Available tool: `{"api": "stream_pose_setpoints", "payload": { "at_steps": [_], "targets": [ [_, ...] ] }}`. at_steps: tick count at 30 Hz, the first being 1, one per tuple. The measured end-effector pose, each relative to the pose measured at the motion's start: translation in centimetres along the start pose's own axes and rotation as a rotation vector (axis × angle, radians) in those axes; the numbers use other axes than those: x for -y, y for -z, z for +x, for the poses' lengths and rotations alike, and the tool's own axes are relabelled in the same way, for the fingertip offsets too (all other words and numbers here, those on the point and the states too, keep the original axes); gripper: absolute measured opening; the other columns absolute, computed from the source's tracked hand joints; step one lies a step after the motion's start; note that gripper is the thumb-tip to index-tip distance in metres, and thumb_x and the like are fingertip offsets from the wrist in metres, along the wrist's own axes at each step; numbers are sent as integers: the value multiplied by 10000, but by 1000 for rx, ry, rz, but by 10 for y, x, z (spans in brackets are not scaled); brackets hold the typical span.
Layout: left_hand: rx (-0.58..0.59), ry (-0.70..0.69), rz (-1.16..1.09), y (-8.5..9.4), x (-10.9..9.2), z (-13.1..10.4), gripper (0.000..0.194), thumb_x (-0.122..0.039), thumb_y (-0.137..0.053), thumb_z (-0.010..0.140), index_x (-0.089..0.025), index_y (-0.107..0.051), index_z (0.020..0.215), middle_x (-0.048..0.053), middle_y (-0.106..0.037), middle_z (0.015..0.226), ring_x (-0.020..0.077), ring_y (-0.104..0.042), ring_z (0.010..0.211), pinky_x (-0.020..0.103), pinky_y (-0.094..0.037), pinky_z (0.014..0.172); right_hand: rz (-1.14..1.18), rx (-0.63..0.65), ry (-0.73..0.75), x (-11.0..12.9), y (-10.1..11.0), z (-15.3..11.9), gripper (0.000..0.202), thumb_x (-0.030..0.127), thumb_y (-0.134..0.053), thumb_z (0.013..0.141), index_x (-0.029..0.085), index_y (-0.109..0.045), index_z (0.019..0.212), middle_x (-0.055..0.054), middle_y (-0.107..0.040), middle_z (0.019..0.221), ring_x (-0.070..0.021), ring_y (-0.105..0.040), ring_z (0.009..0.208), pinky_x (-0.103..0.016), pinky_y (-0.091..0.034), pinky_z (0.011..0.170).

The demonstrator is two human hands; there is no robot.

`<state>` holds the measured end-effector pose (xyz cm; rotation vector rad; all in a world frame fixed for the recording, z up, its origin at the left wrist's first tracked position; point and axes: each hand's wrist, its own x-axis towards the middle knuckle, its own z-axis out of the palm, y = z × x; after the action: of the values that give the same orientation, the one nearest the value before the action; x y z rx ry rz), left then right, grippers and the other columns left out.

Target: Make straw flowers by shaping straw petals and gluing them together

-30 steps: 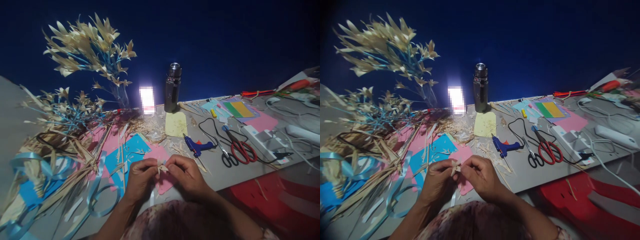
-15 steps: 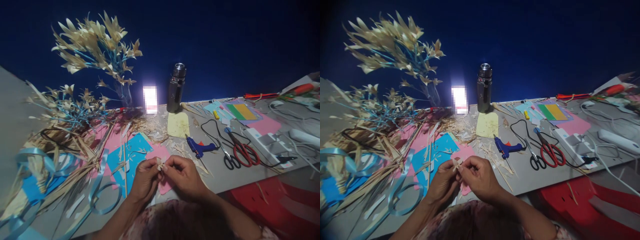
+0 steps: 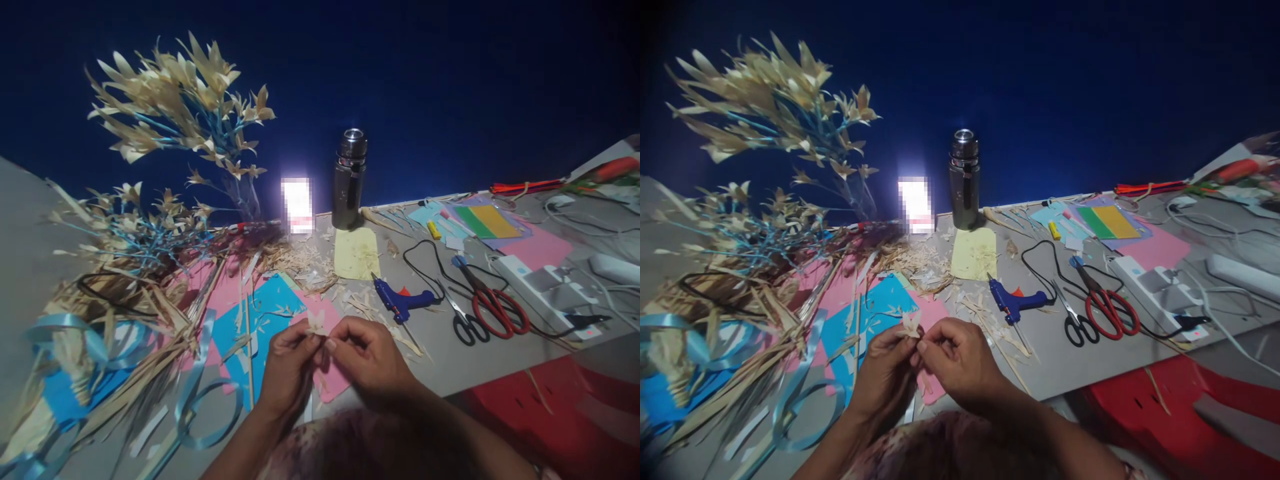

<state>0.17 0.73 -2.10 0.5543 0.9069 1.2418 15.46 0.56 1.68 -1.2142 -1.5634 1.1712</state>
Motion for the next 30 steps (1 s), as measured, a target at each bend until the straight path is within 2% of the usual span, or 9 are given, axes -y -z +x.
{"api": "stream_pose_setpoints", "payload": {
  "at_steps": [4,6,8,10,12,16,22,26,30],
  "targets": [
    [-78,-51,42,1,-3,3,217,-290,-943,642,-175,-759,654,-27,-612,529,99,-548,512,217,-459,546,-198,-326,413,0,-4,1,70,147,-676,839,181,-695,897,-43,-669,789,-135,-540,594,-244,-442,530],
    [-136,-106,92,2,-3,2,218,-269,-944,626,-171,-752,652,-13,-652,623,110,-574,570,224,-475,569,-279,-406,577,0,-7,3,100,173,-727,846,187,-687,937,-62,-640,827,-173,-585,688,-270,-485,573],
    [-178,-155,131,2,-3,0,216,-256,-938,619,-167,-745,658,3,-674,714,123,-586,615,238,-489,582,-366,-419,653,1,-8,5,127,233,-773,849,187,-684,929,-66,-610,814,-201,-592,735,-305,-510,613],
    [-179,-178,150,2,-2,-2,215,-256,-926,626,-164,-733,656,10,-668,747,129,-580,619,251,-492,571,-430,-399,661,0,-10,7,111,250,-759,871,179,-691,923,-68,-593,803,-206,-579,736,-312,-503,608],
    [-156,-171,146,2,-3,-4,219,-254,-917,632,-163,-718,646,4,-655,753,120,-566,600,248,-481,552,-456,-381,649,-2,-10,8,22,186,-692,899,176,-705,913,-67,-587,798,-194,-565,719,-298,-479,590],
    [-114,-102,78,-1,-4,-9,210,-244,-902,669,-171,-705,676,-31,-617,702,85,-528,537,221,-452,519,-483,-375,680,-4,-10,6,177,58,-597,862,185,-721,869,-48,-579,760,-175,-535,680,-283,-434,585],
    [-85,1,26,-7,-2,-13,221,-238,-892,700,-175,-681,681,-57,-552,583,77,-489,476,205,-419,474,-549,-352,730,-2,-8,0,220,53,-562,889,190,-726,837,-44,-589,723,-171,-519,655,-288,-407,578],
    [-115,4,19,-5,-1,-9,224,-253,-931,627,-169,-734,687,-41,-609,592,83,-518,479,212,-438,491,-437,-333,740,-4,-4,-4,126,106,-642,897,197,-723,867,-46,-629,738,-171,-556,657,-284,-440,582],
    [-103,-1,76,3,-11,-1,263,-327,-953,598,-173,-762,691,-50,-554,457,90,-483,437,220,-414,485,-292,-359,691,-17,-2,-6,101,109,-643,912,199,-673,881,-26,-660,690,-165,-578,612,-285,-440,576]
  ]
}}
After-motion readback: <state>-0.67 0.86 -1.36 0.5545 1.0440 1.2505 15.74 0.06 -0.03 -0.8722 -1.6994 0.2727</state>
